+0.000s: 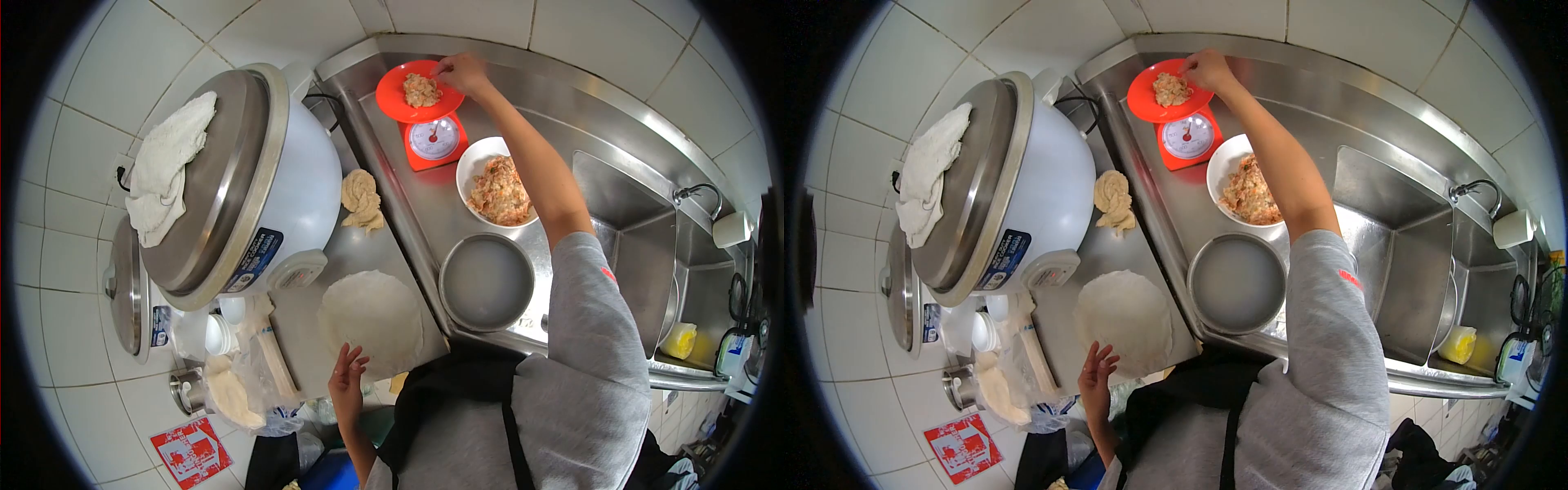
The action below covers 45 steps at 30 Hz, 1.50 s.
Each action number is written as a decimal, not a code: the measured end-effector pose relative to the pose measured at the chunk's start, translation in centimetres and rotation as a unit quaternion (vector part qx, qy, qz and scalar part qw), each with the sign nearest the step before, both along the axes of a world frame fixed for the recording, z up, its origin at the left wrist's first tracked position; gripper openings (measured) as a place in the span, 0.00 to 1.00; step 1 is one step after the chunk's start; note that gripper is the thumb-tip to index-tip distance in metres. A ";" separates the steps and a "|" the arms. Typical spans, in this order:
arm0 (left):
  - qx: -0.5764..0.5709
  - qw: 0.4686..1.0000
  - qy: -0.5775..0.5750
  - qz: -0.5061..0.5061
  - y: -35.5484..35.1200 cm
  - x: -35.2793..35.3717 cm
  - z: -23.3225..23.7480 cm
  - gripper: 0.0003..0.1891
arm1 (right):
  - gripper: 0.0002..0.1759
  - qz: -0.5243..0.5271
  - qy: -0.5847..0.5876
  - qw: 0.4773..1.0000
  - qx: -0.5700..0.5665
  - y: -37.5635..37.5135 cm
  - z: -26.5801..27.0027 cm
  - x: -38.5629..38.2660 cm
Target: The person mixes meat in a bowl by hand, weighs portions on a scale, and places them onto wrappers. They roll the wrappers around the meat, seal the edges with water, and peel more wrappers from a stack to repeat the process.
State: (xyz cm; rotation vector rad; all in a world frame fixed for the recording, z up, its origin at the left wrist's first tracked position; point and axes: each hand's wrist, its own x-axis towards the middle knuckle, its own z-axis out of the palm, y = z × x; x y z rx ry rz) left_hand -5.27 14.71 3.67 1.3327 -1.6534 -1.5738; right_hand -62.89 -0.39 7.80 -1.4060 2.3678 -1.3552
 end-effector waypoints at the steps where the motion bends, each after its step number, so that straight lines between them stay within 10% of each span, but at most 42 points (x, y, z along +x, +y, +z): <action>1: 0.001 1.000 0.000 0.000 0.0 0.0 0.0 0.23 | 0.11 0.028 0.013 1.000 0.006 -0.7 -0.6 -0.1; 10: 0.006 1.000 -0.003 0.007 0.1 0.6 -0.4 0.23 | 0.09 0.117 0.114 0.977 0.139 6.5 0.6 3.0; 14: 0.011 1.000 -0.009 0.004 -0.2 0.3 -0.2 0.24 | 0.06 0.227 0.142 0.876 0.401 10.3 -4.2 7.6; 27: -0.004 0.999 -0.007 -0.034 -1.1 -0.7 -0.5 0.23 | 0.06 0.219 0.319 0.863 0.325 11.9 -6.9 9.1; 37: 0.003 1.000 -0.005 -0.013 -0.6 -0.1 -0.3 0.23 | 0.11 0.093 0.092 0.988 0.080 4.1 4.8 3.1; 45: -0.008 1.000 -0.024 0.002 0.2 0.6 -0.1 0.24 | 0.11 0.079 -0.040 0.996 0.020 -2.5 -1.3 0.6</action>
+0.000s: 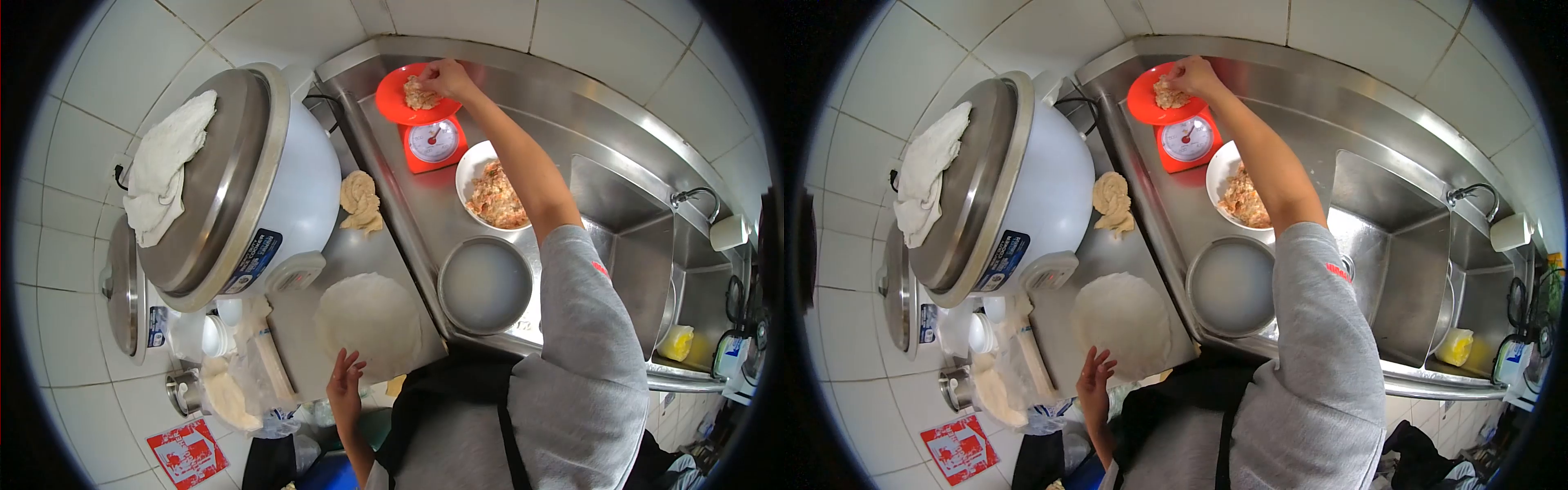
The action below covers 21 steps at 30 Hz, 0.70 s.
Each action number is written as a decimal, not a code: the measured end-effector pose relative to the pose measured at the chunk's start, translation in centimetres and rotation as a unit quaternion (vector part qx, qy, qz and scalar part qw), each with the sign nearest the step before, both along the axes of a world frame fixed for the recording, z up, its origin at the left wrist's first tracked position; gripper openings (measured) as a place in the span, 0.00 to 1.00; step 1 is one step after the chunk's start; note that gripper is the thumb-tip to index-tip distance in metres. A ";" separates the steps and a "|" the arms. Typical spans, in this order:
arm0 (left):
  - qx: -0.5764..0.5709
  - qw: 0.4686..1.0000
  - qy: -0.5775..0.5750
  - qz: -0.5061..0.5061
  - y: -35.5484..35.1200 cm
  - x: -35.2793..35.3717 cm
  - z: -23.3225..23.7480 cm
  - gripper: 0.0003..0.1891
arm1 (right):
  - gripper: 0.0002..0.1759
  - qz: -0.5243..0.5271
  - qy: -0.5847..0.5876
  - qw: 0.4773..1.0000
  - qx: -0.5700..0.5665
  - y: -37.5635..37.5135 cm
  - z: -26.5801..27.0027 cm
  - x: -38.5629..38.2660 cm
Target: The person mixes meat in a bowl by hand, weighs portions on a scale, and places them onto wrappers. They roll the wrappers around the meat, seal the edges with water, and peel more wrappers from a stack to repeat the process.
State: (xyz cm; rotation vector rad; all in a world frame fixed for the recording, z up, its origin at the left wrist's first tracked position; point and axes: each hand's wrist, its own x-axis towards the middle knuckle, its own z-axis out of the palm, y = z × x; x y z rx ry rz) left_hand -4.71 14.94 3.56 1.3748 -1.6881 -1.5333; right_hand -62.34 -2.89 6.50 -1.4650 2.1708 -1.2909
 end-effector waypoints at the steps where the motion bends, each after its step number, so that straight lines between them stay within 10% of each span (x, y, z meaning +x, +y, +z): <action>1: 0.007 1.000 0.004 0.010 0.1 0.3 -0.1 0.24 | 0.11 -0.027 0.029 0.999 -0.009 0.2 -0.3 -0.1; 13: 0.010 1.000 0.011 0.010 -0.7 0.0 -0.3 0.23 | 0.14 -0.059 0.246 0.967 0.000 -0.7 2.0 -1.0; 17: 0.015 1.000 0.006 0.007 -0.7 -0.5 -0.1 0.24 | 0.17 0.005 0.093 0.996 -0.005 -2.0 2.6 2.1; 19: 0.014 1.000 0.006 0.009 -0.6 -0.6 -0.1 0.24 | 0.23 0.055 -0.161 0.961 0.219 -1.6 4.0 4.1; 21: 0.013 1.000 0.002 0.012 -0.6 -0.5 0.1 0.24 | 0.25 0.039 0.035 0.988 0.147 -3.0 -0.4 3.2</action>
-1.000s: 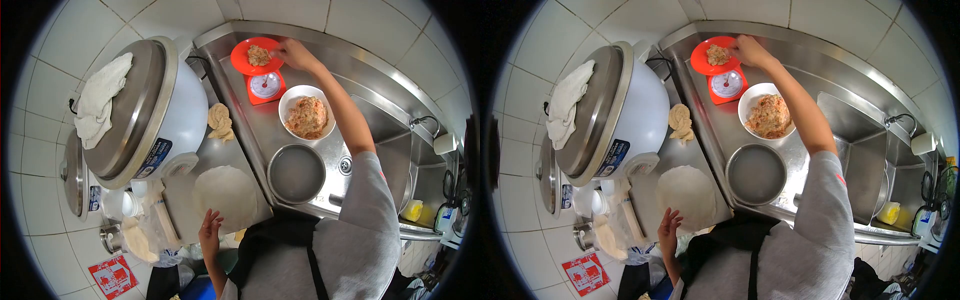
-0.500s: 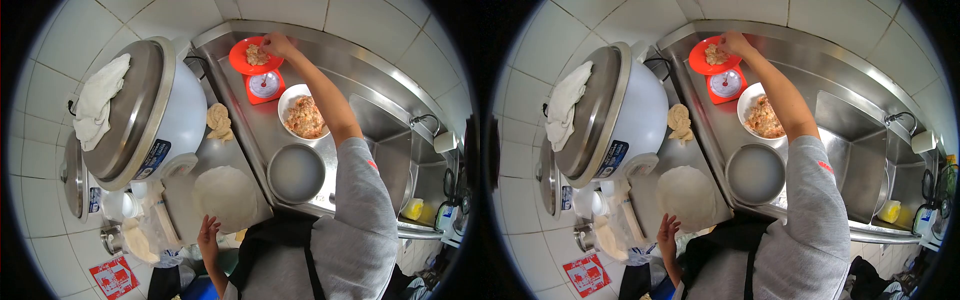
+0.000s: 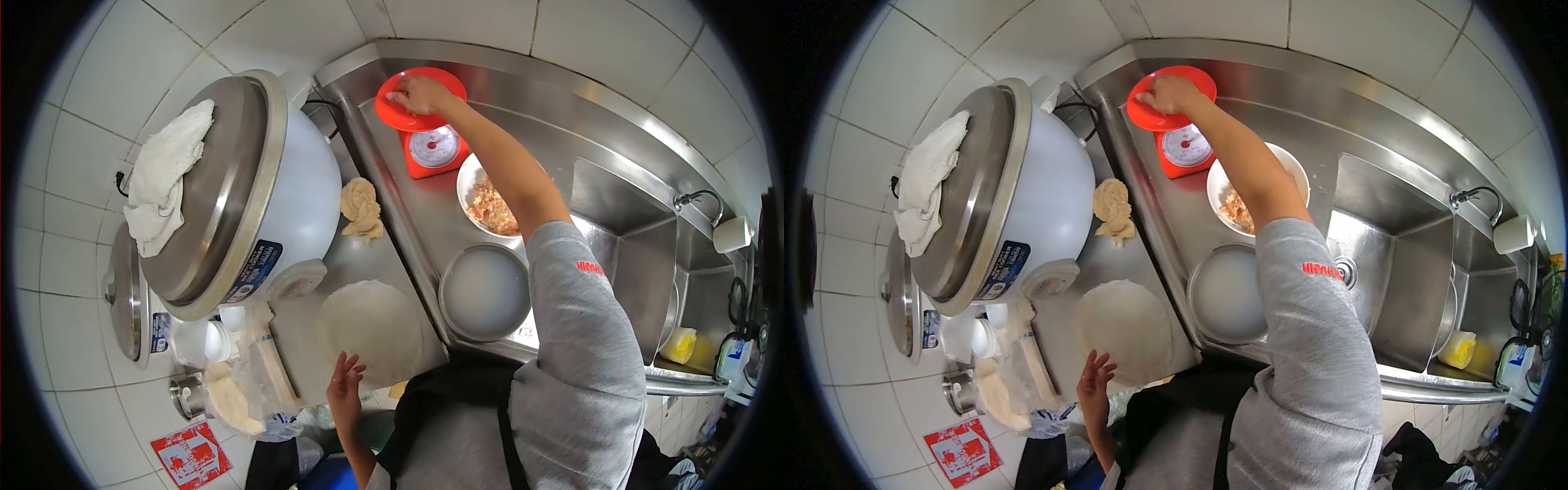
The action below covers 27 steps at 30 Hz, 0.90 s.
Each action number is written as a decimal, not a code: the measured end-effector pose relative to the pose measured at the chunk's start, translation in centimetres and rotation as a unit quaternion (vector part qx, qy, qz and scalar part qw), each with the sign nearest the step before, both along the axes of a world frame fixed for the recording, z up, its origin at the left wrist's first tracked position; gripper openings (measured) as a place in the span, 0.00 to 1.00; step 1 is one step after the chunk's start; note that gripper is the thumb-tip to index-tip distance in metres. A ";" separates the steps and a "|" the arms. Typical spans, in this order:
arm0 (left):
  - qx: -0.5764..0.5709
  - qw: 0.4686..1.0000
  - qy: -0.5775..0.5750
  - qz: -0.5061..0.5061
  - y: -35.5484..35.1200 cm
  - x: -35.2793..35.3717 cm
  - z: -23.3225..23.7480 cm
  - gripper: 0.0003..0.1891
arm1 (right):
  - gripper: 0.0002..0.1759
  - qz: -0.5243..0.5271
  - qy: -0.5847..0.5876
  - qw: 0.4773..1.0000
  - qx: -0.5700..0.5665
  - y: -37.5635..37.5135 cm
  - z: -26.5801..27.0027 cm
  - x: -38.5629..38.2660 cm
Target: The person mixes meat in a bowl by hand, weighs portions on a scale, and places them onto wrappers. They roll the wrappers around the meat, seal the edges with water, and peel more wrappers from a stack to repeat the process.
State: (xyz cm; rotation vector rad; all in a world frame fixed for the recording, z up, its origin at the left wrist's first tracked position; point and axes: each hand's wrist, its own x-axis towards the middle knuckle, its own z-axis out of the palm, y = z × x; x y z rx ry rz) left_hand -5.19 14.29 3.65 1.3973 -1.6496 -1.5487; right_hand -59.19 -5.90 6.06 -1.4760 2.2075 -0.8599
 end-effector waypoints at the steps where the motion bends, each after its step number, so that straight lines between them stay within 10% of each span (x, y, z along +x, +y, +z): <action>1: 0.003 1.000 0.001 0.005 0.1 0.1 0.0 0.24 | 0.27 0.013 0.192 0.978 -0.080 -0.3 -1.8 -0.4; 16: -0.015 1.000 0.007 0.000 0.1 1.2 -0.5 0.22 | 0.23 -0.091 0.324 0.941 -0.025 3.6 -2.1 1.2; 27: -0.008 1.000 0.007 0.029 1.3 3.2 0.0 0.23 | 0.22 0.075 0.248 0.959 0.116 3.7 1.9 -0.1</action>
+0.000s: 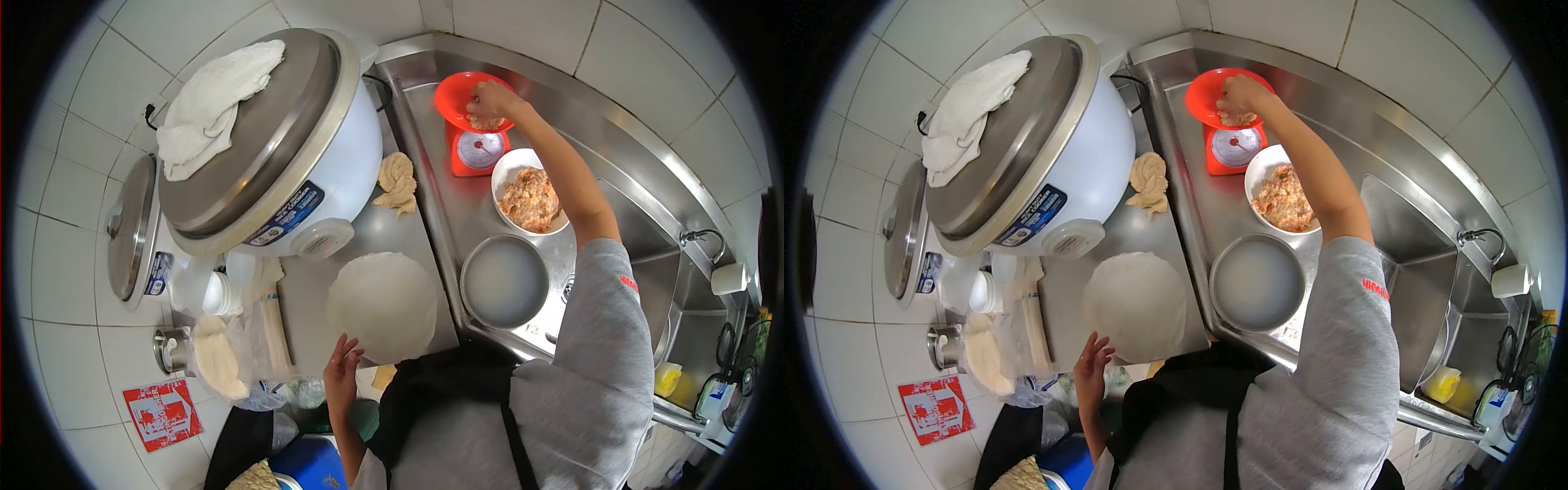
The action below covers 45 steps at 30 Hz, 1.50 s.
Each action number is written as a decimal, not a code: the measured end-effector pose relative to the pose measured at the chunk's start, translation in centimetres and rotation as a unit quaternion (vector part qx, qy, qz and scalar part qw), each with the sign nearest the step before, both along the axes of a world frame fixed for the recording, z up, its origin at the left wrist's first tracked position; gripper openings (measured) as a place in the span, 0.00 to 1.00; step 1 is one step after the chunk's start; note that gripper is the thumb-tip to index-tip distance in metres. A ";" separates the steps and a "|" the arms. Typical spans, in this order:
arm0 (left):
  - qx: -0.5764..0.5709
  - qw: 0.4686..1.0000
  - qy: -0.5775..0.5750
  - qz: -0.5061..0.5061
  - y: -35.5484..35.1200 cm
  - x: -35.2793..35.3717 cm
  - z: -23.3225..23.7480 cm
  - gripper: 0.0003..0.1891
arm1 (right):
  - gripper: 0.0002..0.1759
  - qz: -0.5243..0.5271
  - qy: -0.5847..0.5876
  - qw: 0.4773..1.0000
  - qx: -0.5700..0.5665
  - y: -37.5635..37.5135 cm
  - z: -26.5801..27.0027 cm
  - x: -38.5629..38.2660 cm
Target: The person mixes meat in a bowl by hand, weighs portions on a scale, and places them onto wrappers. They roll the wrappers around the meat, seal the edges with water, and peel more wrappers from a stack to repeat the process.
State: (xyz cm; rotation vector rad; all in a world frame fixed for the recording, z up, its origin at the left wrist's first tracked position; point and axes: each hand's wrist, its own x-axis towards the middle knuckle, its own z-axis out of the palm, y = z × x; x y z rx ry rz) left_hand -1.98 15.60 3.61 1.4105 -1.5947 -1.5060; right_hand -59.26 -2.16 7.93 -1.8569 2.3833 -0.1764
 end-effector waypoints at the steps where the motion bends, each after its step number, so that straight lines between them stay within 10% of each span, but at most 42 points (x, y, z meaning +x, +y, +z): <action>1: 0.002 1.000 0.006 0.000 0.0 0.2 -0.2 0.23 | 0.24 0.003 -0.005 0.999 -0.040 0.4 -0.2 0.5; 8: -0.003 1.000 0.015 0.013 0.7 2.4 -0.7 0.23 | 0.30 -0.007 0.134 0.941 -0.310 3.5 -3.4 5.6; 14: 0.007 0.999 0.009 0.037 1.7 4.7 -0.8 0.23 | 0.24 0.020 0.135 0.946 -0.293 3.1 -2.4 5.7; 18: 0.006 0.999 0.013 0.030 1.8 5.7 -0.8 0.23 | 0.21 -0.038 -0.026 0.993 -0.109 2.0 0.0 3.8; 20: -0.012 1.000 0.010 0.010 1.4 6.1 -0.6 0.23 | 0.23 -0.106 -0.413 0.900 -0.091 2.4 1.7 3.6; 25: -0.036 0.999 0.015 -0.018 -0.6 7.0 -1.1 0.22 | 0.21 0.021 -0.553 0.832 -0.037 5.3 4.4 14.2; 28: -0.050 0.996 0.033 -0.071 -2.1 5.9 -1.2 0.22 | 0.25 0.174 -0.432 0.870 0.164 8.8 1.8 21.7; 31: -0.075 0.989 0.050 -0.113 -3.7 4.3 -2.2 0.21 | 0.24 0.330 -0.356 0.871 0.076 11.1 -4.9 29.2; 38: -0.137 0.976 -0.042 -0.165 -5.3 1.6 -2.4 0.21 | 0.22 0.240 -0.209 0.948 -0.001 15.2 -4.1 34.5; 45: -0.146 0.975 -0.043 -0.161 -4.9 3.2 -2.7 0.21 | 0.06 -0.071 0.139 0.985 -0.073 14.6 -6.7 11.5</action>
